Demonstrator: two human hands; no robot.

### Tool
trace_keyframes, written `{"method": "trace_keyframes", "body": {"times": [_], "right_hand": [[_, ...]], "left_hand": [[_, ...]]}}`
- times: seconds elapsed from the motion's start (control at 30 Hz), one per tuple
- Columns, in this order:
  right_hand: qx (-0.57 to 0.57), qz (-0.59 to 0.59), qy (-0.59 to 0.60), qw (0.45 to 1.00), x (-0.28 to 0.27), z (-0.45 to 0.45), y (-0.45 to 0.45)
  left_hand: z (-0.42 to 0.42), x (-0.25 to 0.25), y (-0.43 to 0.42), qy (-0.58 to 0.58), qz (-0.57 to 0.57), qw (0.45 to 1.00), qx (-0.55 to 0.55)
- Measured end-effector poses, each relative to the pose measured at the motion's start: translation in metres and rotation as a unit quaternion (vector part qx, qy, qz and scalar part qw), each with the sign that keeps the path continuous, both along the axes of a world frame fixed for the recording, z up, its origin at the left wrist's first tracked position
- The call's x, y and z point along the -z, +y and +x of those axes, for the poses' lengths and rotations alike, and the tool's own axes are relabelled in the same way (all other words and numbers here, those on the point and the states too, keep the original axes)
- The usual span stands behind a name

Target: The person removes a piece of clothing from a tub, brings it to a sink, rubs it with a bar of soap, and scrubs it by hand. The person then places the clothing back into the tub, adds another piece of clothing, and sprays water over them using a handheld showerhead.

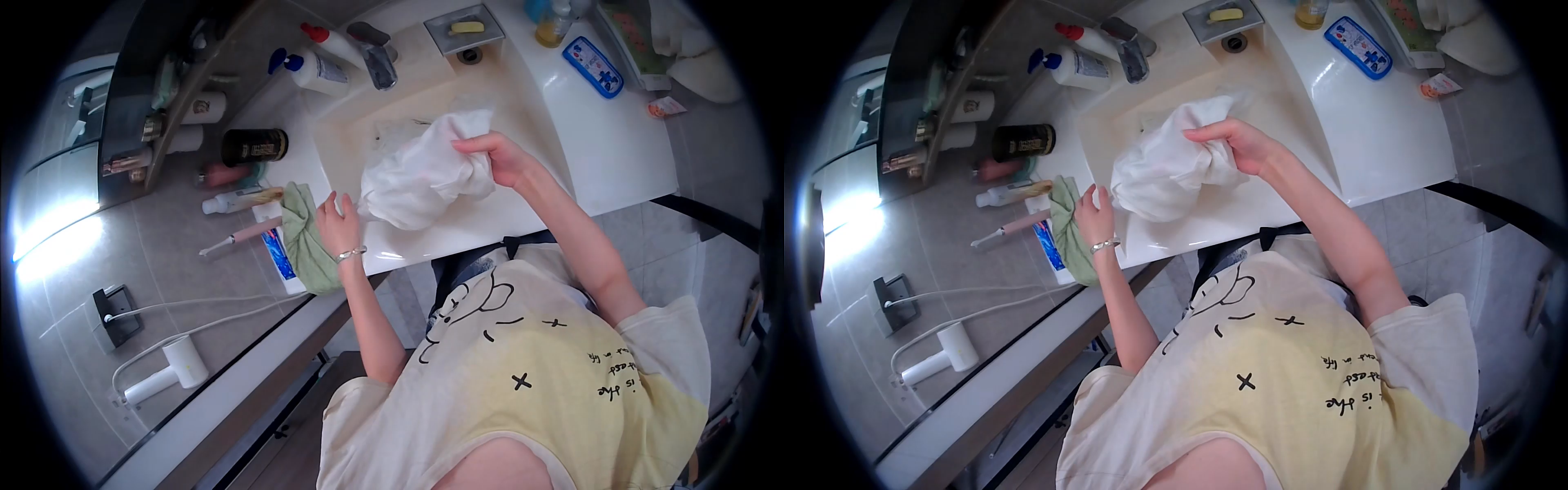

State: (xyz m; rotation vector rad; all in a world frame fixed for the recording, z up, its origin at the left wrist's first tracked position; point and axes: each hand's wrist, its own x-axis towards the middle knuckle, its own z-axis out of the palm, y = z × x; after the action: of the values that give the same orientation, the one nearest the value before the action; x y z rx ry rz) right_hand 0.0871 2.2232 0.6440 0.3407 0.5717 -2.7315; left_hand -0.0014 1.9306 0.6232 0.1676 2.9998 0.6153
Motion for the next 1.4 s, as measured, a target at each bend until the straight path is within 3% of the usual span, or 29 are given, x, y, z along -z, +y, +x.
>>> {"method": "trace_keyframes", "body": {"times": [0.07,0.17,0.3,0.4,0.5,0.57,0.63,0.67,0.77,0.87,0.9,1.0,1.1,1.2,1.4], "right_hand": [[0.002,0.0,-0.009,1.0,0.0,0.0,0.0],[0.008,0.076,-0.041,0.996,-0.005,-0.001,0.0],[-0.033,0.25,0.04,0.967,-0.018,-0.012,-0.002],[-0.119,0.372,0.131,0.911,-0.05,-0.031,0.0],[-0.219,0.454,0.155,0.85,-0.108,-0.054,0.011],[-0.269,0.498,0.129,0.814,-0.14,-0.062,0.018],[-0.282,0.415,0.178,0.846,-0.13,-0.068,0.022],[-0.287,0.39,0.183,0.855,-0.114,-0.072,0.023],[-0.299,0.37,0.201,0.856,-0.078,-0.071,0.025],[-0.302,0.389,0.197,0.848,-0.064,-0.071,0.045],[-0.301,0.399,0.192,0.845,-0.062,-0.071,0.051],[-0.399,0.507,0.277,0.712,-0.058,-0.069,0.056],[-0.391,0.522,0.282,0.704,-0.046,-0.062,0.049],[-0.249,0.437,0.28,0.818,-0.018,-0.053,0.052],[-0.145,0.439,0.15,0.874,-0.019,-0.054,0.032]], "left_hand": [[-0.004,0.007,0.003,0.042,-0.018,0.995,0.088],[0.004,-0.01,0.029,-0.088,0.258,0.962,0.034],[-0.008,-0.071,0.076,0.02,0.251,0.938,0.239],[-0.04,-0.103,0.115,0.054,0.258,0.848,0.46],[-0.055,-0.142,0.143,-0.3,0.388,0.739,0.461],[-0.068,-0.142,0.152,-0.302,0.349,0.747,0.479],[-0.079,-0.146,0.156,-0.317,0.273,0.749,0.515],[-0.075,-0.141,0.155,-0.275,0.278,0.768,0.508],[-0.078,-0.143,0.157,-0.35,0.04,0.793,0.498],[-0.079,-0.129,0.151,-0.337,-0.082,0.814,0.465],[-0.078,-0.126,0.148,-0.35,-0.038,0.824,0.444],[-0.069,-0.118,0.139,-0.397,0.108,0.827,0.385],[-0.058,-0.099,0.127,-0.455,0.238,0.796,0.321],[-0.056,-0.075,0.114,-0.486,0.291,0.787,0.244],[-0.037,-0.054,0.112,-0.477,0.454,0.743,0.123]]}}
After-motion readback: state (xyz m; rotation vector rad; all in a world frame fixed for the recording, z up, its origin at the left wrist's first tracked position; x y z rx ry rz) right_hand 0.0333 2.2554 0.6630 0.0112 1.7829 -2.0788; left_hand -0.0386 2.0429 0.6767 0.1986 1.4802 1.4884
